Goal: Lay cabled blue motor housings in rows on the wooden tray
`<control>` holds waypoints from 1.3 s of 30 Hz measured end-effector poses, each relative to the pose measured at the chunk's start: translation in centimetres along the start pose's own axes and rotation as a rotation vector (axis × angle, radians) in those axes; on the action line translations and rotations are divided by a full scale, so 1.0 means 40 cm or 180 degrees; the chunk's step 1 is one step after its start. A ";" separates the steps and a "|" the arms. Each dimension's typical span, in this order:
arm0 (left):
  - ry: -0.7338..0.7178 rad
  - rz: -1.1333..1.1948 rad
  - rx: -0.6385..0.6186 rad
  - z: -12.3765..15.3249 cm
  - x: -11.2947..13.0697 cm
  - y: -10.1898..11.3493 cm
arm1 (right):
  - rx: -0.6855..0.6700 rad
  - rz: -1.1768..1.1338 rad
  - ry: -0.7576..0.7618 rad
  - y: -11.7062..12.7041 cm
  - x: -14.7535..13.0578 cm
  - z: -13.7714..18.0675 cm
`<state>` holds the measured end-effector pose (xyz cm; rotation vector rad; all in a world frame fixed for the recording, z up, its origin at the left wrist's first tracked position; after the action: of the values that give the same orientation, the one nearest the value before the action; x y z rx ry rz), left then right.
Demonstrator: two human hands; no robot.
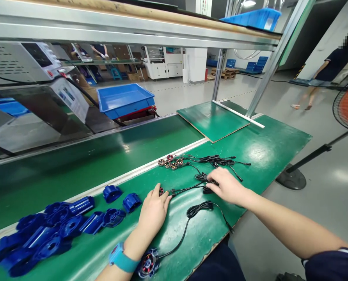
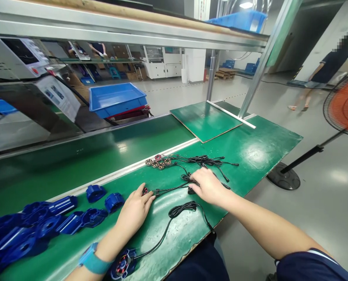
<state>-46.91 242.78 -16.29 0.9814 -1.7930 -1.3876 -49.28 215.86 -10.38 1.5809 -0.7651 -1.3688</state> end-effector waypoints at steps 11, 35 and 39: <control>0.0005 0.0051 -0.0026 0.001 -0.007 -0.009 | -0.0254 0.0503 -0.0430 -0.008 0.053 -0.087; 0.0111 0.0923 0.0534 0.058 -0.056 0.009 | -0.0656 0.1047 -0.0505 -0.086 0.037 -0.089; 0.0276 0.1148 0.0550 0.062 -0.065 -0.006 | -0.0330 0.0618 -0.0208 -0.031 0.032 -0.087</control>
<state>-47.67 246.16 -17.21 0.7430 -1.9333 -0.9683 -45.76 216.01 -12.04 1.3504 -0.8500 -1.3018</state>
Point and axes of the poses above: each hand's wrist, its own z-axis away from the middle knuckle, its own y-axis out of the back of the hand, x = y × z, the point moved 5 cm from there along -z, towards the middle knuckle, and after that the axes turned 5 degrees about -y, right-handed, at the moved point
